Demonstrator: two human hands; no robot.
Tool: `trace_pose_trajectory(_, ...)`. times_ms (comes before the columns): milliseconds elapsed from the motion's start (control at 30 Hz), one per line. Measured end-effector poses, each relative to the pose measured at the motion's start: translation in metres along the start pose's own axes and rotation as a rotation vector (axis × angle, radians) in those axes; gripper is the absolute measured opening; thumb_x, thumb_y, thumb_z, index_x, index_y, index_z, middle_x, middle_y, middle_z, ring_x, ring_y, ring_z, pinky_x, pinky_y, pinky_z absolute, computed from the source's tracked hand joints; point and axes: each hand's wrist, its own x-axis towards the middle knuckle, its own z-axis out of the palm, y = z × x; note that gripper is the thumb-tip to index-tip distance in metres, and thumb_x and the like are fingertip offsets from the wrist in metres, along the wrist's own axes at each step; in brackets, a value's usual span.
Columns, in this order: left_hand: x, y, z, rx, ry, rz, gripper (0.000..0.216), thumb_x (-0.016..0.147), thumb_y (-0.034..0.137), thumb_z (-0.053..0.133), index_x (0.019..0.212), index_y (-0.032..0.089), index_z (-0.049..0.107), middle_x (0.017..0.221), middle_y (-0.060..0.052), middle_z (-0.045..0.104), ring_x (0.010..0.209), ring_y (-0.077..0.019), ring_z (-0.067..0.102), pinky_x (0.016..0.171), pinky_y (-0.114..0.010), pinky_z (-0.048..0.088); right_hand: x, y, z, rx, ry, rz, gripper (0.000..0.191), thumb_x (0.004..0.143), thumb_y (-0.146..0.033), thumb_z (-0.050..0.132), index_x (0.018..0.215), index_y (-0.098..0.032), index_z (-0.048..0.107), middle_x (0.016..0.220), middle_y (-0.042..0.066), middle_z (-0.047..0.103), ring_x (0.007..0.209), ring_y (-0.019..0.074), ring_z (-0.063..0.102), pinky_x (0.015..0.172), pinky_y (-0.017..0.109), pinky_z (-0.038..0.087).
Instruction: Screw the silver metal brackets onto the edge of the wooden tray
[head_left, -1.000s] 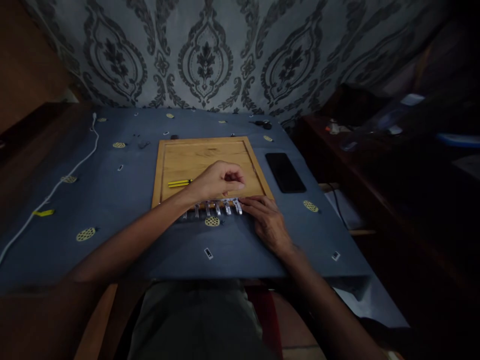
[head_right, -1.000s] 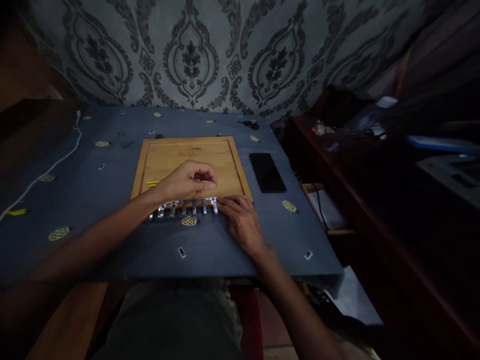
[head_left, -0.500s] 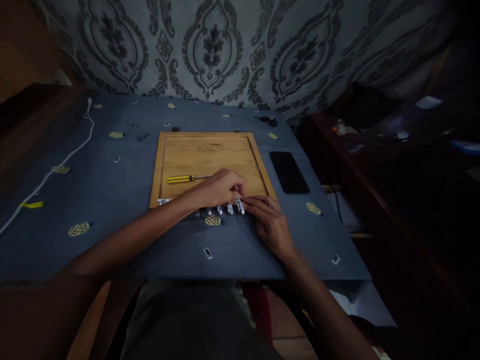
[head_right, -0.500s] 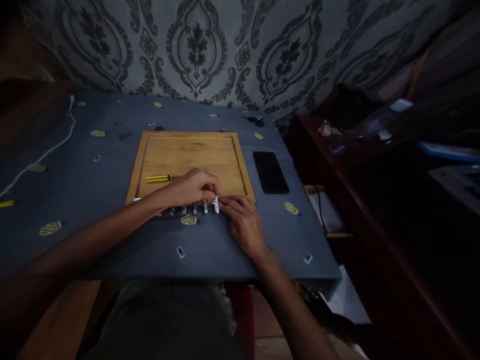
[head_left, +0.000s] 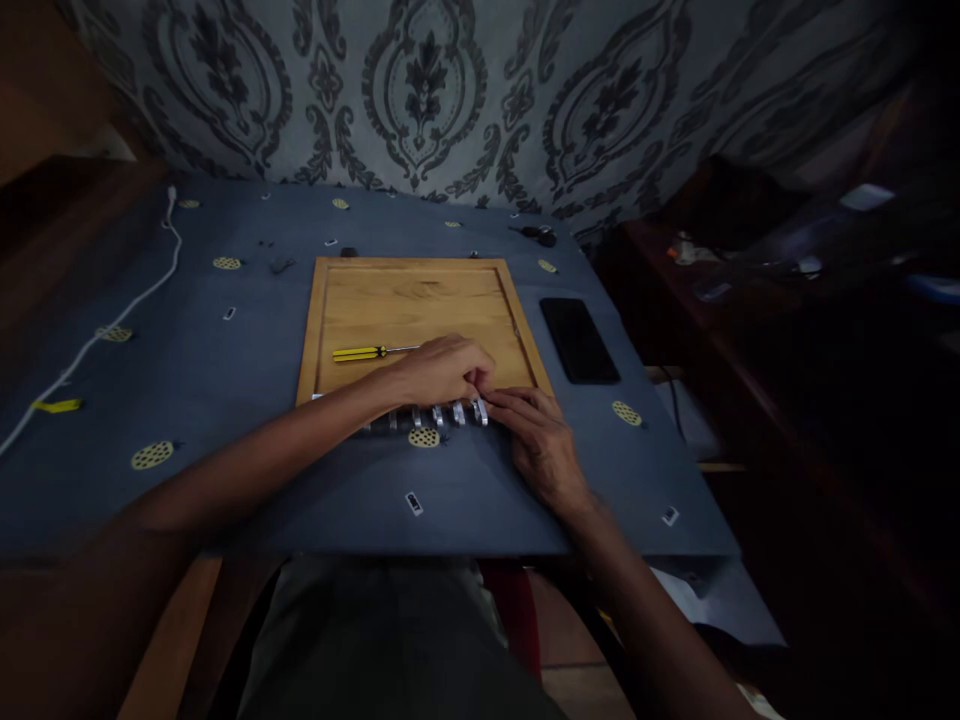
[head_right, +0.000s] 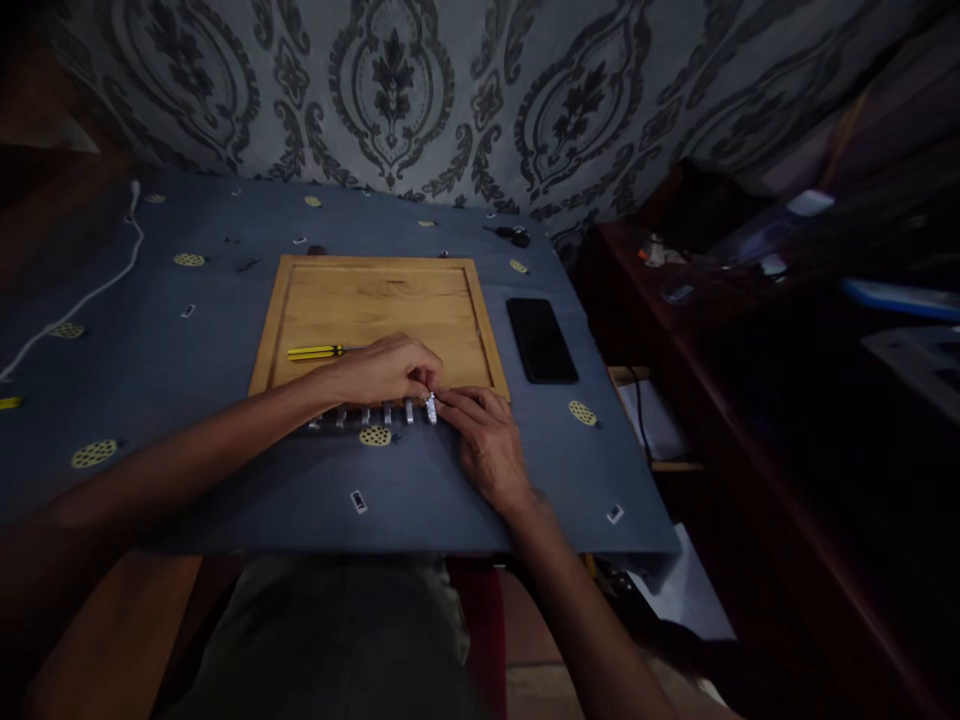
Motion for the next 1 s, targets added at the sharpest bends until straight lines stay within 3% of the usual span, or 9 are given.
trace_pose_trajectory(267,0.0023,0.0044,-0.0014,0.052,-0.035,0.016,0.015,0.071,0.001,0.073,0.069,0.016,0.07,0.061,0.006,0.057,0.061,-0.009,0.05,0.061,-0.025,0.032,0.0001,0.001,0.0017,-0.016,0.022,-0.027,0.053,0.093,0.0,0.045,0.127,-0.029,0.073,0.122,0.005,0.078,0.111,0.0269,0.065,0.092,0.047,0.053)
trace_pose_trajectory(1000,0.0033,0.0068,-0.0042,0.148,-0.082,0.03,0.018,0.074,0.0,0.068,0.078,0.015,0.076,0.066,0.003,0.063,0.064,-0.0105,0.052,0.069,-0.023,0.039,-0.0012,0.0023,0.0062,-0.023,0.076,-0.062,0.049,0.096,-0.002,0.045,0.126,-0.028,0.073,0.12,0.007,0.078,0.11,0.0268,0.065,0.092,0.046,0.053)
